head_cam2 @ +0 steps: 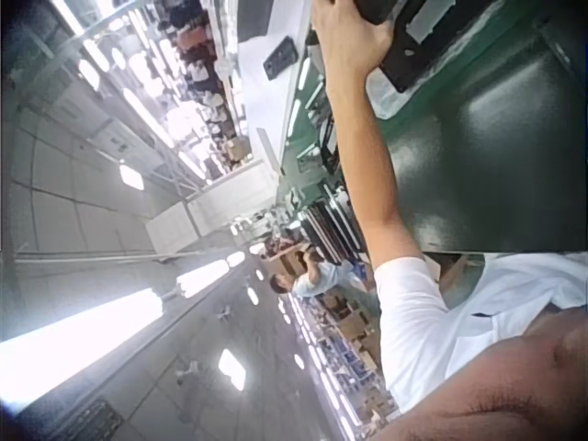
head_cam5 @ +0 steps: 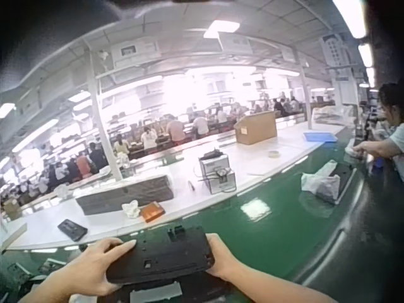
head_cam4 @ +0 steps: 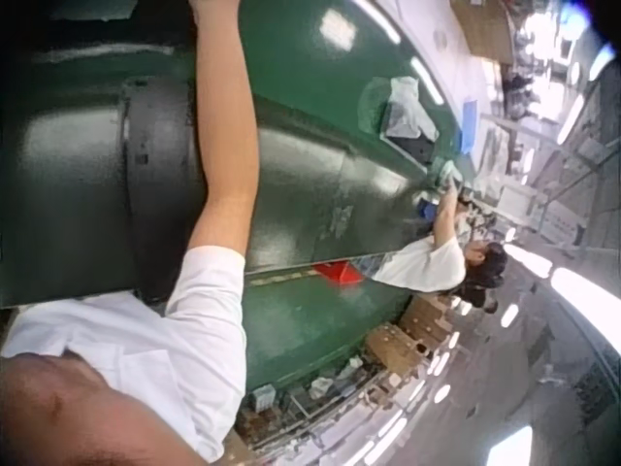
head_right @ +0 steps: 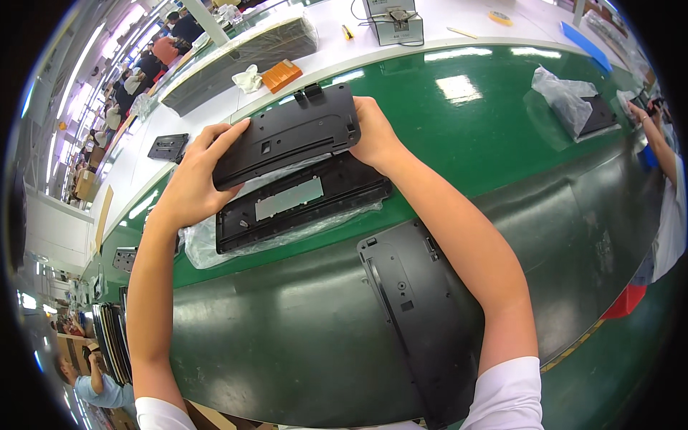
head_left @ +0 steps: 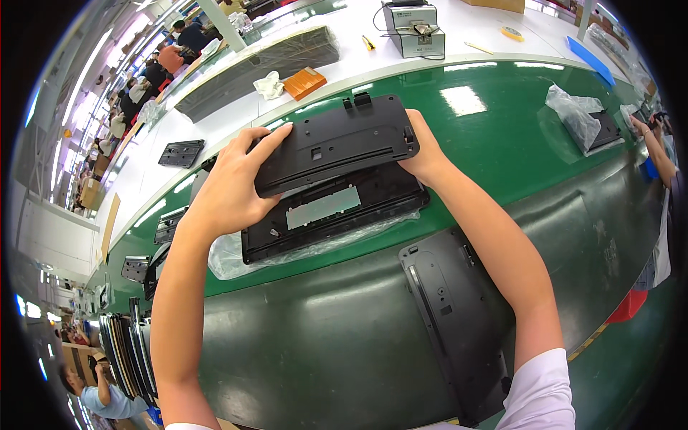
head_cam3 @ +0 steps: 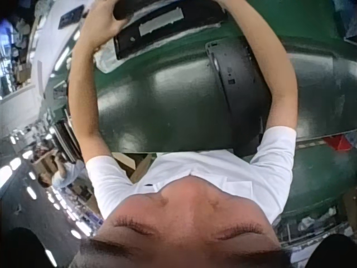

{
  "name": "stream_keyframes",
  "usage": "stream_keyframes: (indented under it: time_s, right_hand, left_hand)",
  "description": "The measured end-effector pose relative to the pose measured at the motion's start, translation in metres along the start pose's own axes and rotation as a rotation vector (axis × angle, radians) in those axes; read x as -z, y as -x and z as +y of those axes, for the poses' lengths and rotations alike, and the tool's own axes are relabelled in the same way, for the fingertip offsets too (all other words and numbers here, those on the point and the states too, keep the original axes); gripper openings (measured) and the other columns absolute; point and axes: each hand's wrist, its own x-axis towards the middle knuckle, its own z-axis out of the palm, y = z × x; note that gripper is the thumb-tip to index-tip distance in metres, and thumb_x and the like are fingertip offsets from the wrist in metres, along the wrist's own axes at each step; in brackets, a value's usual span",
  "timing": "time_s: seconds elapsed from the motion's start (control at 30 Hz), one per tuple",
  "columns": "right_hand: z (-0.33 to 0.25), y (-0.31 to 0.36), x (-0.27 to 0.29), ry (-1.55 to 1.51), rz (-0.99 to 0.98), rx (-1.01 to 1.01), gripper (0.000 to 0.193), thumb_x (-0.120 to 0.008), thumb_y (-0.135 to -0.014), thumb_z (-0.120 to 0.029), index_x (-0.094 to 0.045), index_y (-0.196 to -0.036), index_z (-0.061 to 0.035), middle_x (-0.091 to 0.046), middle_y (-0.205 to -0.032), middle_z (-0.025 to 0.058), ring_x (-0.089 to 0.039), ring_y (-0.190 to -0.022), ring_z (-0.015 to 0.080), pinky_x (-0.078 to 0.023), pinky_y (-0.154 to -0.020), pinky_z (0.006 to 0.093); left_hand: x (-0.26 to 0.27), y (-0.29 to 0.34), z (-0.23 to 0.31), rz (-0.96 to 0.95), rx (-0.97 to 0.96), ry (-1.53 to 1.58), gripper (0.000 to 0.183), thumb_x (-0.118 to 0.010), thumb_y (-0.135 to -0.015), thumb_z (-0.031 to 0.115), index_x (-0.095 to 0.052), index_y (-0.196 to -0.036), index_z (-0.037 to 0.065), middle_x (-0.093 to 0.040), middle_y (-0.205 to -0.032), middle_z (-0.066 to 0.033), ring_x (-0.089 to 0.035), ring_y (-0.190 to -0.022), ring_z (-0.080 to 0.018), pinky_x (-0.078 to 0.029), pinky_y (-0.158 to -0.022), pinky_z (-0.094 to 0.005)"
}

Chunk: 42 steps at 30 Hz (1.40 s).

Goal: The person assembles a black plastic electronic housing by hand, repeatedly picking up one part from the left, aligning and pressing it into a base part on the green workbench, and then moving the assembled unit aside to repeat the process.

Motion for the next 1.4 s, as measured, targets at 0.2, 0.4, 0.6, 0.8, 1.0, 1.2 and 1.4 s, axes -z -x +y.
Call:
stream_keyframes:
  time_s: [0.2,0.4,0.6,0.8,1.0,1.2,1.4]
  right_hand:
    - [-0.011,-0.004,-0.007,-0.102,-0.008,-0.246,0.021,-0.071,-0.086,0.007,-0.073,-0.106,0.0000,-0.075,-0.094,0.0017,-0.063,-0.085,0.0080,-0.052,-0.081,0.0271]
    - [0.011,-0.006,-0.006,-0.121,-0.166,-0.164,0.031,-0.072,-0.085,0.008,-0.069,-0.116,0.0033,-0.069,-0.115,0.0059,-0.064,-0.099,0.0108,-0.053,-0.090,0.0280]
    - [0.005,0.002,-0.002,-0.285,-0.110,-0.243,0.034,-0.078,-0.082,0.001,-0.072,-0.115,0.0013,-0.075,-0.108,0.0065,-0.069,-0.097,0.0148,-0.055,-0.089,0.0306]
    - [0.041,0.006,0.001,0.580,-0.251,-0.131,0.026,-0.084,-0.080,-0.013,-0.074,-0.099,0.0024,-0.074,-0.090,0.0225,-0.072,-0.083,0.0383,-0.056,-0.075,0.0411]
    - [0.035,0.014,-0.001,0.587,-0.190,0.041,0.026,-0.083,-0.079,-0.012,-0.071,-0.095,0.0041,-0.070,-0.087,0.0266,-0.069,-0.088,0.0443,-0.056,-0.077,0.0465]
    - [0.038,0.012,-0.002,0.700,-0.111,-0.023,0.022,-0.082,-0.078,-0.011,-0.074,-0.095,-0.0023,-0.072,-0.093,0.0231,-0.067,-0.092,0.0450,-0.057,-0.082,0.0470]
    - [0.026,0.002,0.025,0.787,-0.326,0.097,0.016,-0.080,-0.079,-0.009,-0.076,-0.093,-0.0030,-0.072,-0.092,0.0232,-0.070,-0.088,0.0434,-0.058,-0.081,0.0444]
  left_hand:
    - [0.000,0.008,-0.012,-0.098,0.004,0.144,0.088,-0.080,-0.076,0.003,-0.046,-0.156,0.015,-0.052,-0.138,-0.0161,-0.055,-0.124,-0.0365,-0.046,-0.108,-0.0416]
    - [-0.001,0.012,-0.017,-0.066,-0.043,0.068,0.089,-0.081,-0.074,0.003,-0.046,-0.156,0.014,-0.052,-0.138,-0.0164,-0.056,-0.124,-0.0361,-0.046,-0.107,-0.0416]
    - [-0.015,0.017,-0.026,-0.113,-0.032,0.146,0.087,-0.081,-0.076,0.005,-0.047,-0.155,0.014,-0.053,-0.137,-0.0166,-0.057,-0.122,-0.0358,-0.045,-0.108,-0.0414]
    - [-0.032,0.018,-0.035,-0.142,0.024,0.261,0.081,-0.080,-0.081,0.013,-0.047,-0.155,0.012,-0.056,-0.129,-0.0176,-0.058,-0.117,-0.0348,-0.046,-0.106,-0.0413]
    - [-0.044,0.018,-0.030,-0.218,0.016,0.346,0.081,-0.081,-0.081,0.015,-0.047,-0.154,0.011,-0.057,-0.128,-0.0176,-0.059,-0.116,-0.0346,-0.045,-0.106,-0.0412]
    - [-0.057,0.027,-0.027,-0.234,0.037,0.302,0.081,-0.080,-0.083,0.024,-0.044,-0.155,0.010,-0.056,-0.133,-0.0192,-0.059,-0.121,-0.0362,-0.046,-0.107,-0.0419]
    - [-0.060,0.027,-0.019,-0.291,0.066,0.287,0.080,-0.080,-0.085,0.027,-0.044,-0.155,0.011,-0.056,-0.133,-0.0201,-0.058,-0.123,-0.0365,-0.046,-0.108,-0.0428]
